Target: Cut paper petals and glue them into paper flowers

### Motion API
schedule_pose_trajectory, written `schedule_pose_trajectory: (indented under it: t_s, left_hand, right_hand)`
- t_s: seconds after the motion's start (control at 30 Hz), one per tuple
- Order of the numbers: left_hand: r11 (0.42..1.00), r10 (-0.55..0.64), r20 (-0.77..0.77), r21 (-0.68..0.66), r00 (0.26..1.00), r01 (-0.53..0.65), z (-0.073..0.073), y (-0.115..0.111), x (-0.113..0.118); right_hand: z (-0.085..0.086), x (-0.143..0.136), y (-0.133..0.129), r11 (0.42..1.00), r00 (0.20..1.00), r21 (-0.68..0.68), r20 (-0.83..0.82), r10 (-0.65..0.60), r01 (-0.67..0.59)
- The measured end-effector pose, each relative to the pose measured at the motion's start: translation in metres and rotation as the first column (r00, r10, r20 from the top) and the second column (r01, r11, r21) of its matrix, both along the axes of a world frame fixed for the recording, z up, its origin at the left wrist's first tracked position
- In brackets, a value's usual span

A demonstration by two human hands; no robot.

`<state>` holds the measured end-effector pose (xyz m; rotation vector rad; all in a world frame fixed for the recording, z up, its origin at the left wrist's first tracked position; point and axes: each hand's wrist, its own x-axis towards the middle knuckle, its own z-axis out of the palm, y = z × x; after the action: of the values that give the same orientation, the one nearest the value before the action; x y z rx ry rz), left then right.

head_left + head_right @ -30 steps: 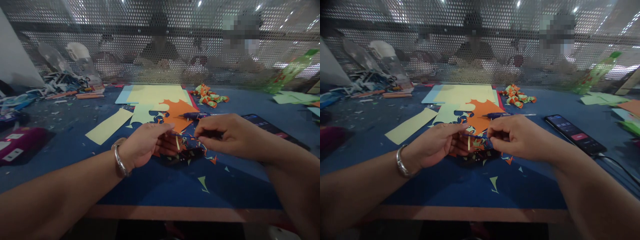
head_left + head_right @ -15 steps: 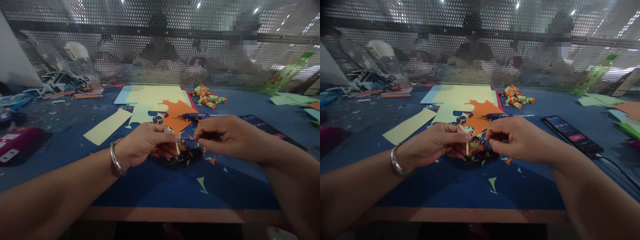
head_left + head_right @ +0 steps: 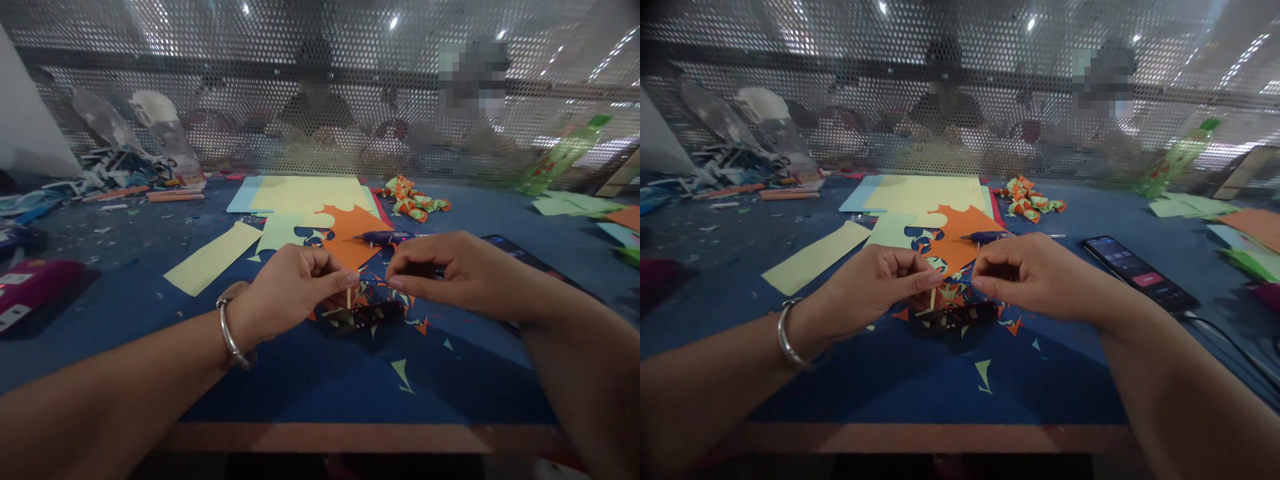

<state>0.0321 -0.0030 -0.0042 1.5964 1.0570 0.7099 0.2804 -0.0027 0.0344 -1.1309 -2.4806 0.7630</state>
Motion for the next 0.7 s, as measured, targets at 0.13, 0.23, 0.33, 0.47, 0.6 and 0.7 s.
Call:
schedule_pose_trajectory:
  t_s: [0.13,0.23,0.33,0.47,0.6,0.7]
  left_hand:
    - [1.0,-0.01,-0.043,0.012,0.999,0.01,0.0026,-0.0028,0.0006]
    - [1.0,-0.027,-0.02,0.012,0.999,0.027,0.0053,-0.0051,0.0015]
    - [0.999,-0.016,-0.045,0.046,0.999,0.018,0.0062,-0.0053,0.0008]
    - [0.999,0.007,-0.022,0.044,1.0,-0.006,0.0032,-0.0024,-0.0004]
    - [0.999,0.033,0.035,-0.006,0.999,-0.033,-0.0004,-0.0006,0.0008]
    - [0.998,0.054,0.067,-0.018,0.996,-0.053,-0.002,0.0001,0.001]
  right_hand:
    - [0.0006,-0.0026,-0.0005,1.0,1.0,-0.03,0.014,-0.004,0.004]
    - [0.0013,-0.003,-0.0013,0.999,0.999,-0.043,0.034,0.01,-0.009]
    - [0.003,-0.0011,-0.0018,0.999,0.998,-0.04,0.056,0.012,-0.01]
    - [0.0053,0.0028,-0.0003,1.0,0.994,0.015,0.11,-0.015,0.013]
    - [0.0046,0.0054,0.0028,0.998,0.987,0.052,0.158,-0.038,0.03]
    - [0.0028,0.0067,0.0049,0.998,0.984,0.05,0.173,-0.04,0.032]
